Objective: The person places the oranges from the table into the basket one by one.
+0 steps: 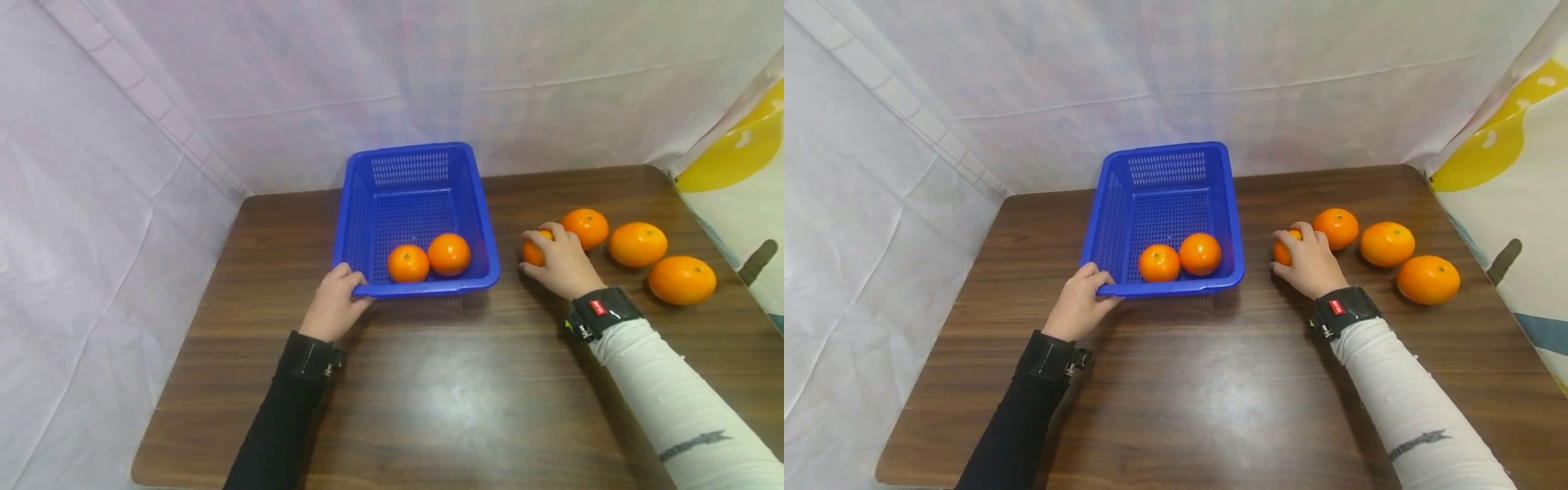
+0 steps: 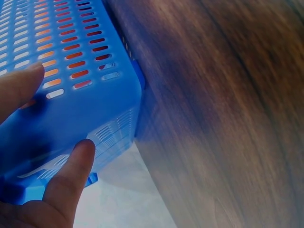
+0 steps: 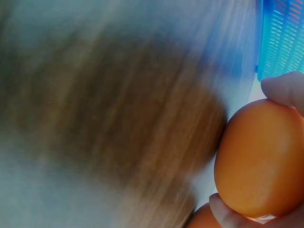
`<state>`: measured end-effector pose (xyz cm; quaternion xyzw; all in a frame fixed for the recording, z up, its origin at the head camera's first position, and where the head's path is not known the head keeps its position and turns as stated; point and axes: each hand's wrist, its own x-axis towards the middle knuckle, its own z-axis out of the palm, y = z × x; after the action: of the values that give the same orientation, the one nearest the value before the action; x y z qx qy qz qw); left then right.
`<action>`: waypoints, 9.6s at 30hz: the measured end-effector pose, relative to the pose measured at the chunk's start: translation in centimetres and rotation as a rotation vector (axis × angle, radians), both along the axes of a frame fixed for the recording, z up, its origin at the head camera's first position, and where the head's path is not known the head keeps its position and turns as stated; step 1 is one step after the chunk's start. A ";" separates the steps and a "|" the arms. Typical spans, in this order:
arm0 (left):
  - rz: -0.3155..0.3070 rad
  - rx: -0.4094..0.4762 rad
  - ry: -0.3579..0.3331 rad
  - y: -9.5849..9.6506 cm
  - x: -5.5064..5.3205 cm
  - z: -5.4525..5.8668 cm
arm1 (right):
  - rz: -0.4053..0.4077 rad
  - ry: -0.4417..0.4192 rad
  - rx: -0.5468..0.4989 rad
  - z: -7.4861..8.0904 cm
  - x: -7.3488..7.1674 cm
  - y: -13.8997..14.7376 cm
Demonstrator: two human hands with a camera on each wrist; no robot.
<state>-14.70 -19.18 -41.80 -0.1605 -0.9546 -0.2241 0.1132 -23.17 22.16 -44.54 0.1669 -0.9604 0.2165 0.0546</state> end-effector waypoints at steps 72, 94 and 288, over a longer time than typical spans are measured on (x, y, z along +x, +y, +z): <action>-0.005 -0.001 0.031 -0.2 0.0 0.1 | 0.007 0.032 -0.050 6.0 0.1 -3.0; 0.002 -0.008 0.028 -0.1 -0.2 -0.2 | 0.026 0.017 -0.035 8.2 -0.2 -4.7; 0.075 -0.019 0.028 -0.2 1.8 0.0 | 0.151 -0.299 0.063 6.3 -6.1 -17.8</action>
<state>-12.88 -19.42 -41.75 -0.1288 -0.9603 -0.2082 0.1336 -29.27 4.39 -38.25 0.2060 -0.9489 0.2119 -0.1108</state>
